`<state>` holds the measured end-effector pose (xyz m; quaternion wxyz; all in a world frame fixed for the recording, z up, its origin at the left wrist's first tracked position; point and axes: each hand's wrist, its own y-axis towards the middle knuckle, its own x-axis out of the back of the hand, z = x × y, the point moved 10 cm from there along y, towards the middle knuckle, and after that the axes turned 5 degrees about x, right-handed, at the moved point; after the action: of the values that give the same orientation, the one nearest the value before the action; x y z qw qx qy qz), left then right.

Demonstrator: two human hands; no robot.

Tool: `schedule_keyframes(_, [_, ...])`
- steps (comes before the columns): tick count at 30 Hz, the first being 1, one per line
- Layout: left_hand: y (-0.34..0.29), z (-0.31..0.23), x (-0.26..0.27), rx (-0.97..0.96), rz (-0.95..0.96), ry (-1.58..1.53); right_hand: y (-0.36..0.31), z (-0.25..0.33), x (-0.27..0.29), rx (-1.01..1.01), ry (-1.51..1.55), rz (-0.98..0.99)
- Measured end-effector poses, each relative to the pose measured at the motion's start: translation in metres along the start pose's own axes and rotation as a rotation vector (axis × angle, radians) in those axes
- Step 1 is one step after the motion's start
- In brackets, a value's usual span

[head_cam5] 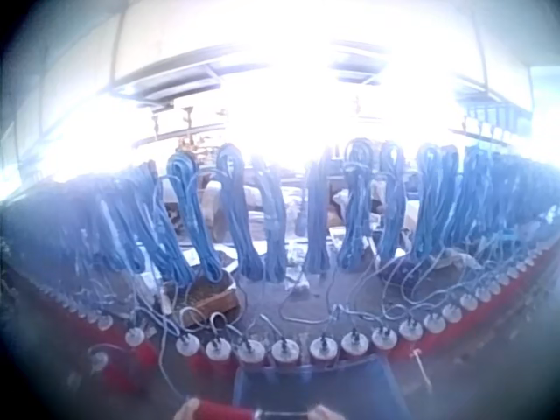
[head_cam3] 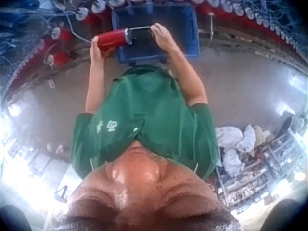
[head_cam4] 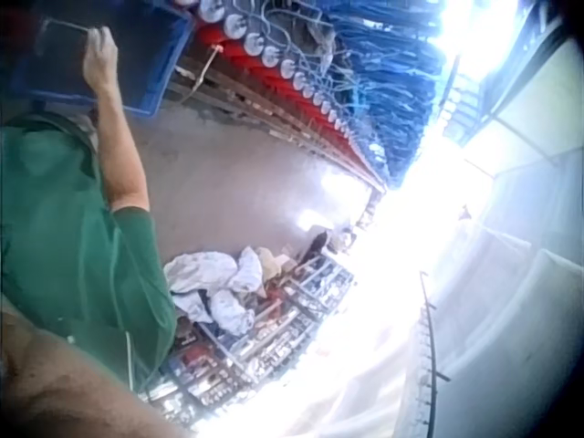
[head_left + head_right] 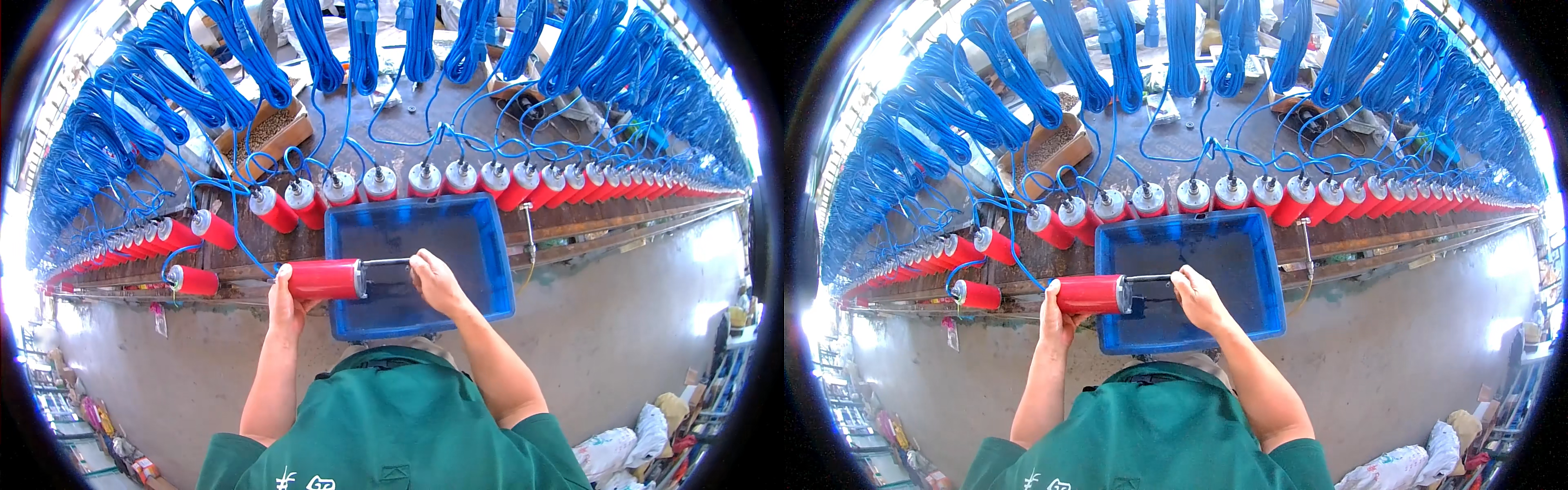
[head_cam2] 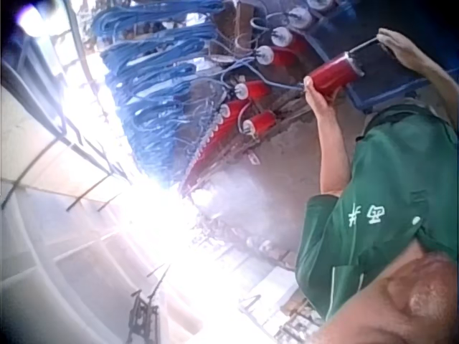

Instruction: The person takes red cylindrical objects from a row, dips them into a blue container of liquid, uses a tool to clean the interior, and rinses them with a sprayer.

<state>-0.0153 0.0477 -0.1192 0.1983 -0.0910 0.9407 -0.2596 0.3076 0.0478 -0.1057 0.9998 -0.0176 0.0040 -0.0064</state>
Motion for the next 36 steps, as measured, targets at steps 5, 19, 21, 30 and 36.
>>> schedule_keyframes(5, [-0.001,-0.002,-0.002,-0.006,0.005,0.006,-0.007,-0.007,-0.005,-0.250,0.239,0.126])
schedule_keyframes(19, [0.000,-0.002,-0.001,-0.016,-0.004,0.011,-0.008,0.083,-0.003,0.461,-0.583,0.189])
schedule_keyframes(21, [-0.001,-0.004,-0.002,-0.023,-0.011,0.009,-0.001,0.074,0.000,0.401,-0.641,0.198])
schedule_keyframes(30, [0.003,-0.002,-0.005,-0.051,0.046,0.058,0.015,-0.004,0.001,-0.214,-0.293,0.190])
schedule_keyframes(36, [0.008,0.006,0.003,-0.005,-0.003,0.013,-0.019,0.085,-0.009,0.689,-0.947,0.253])
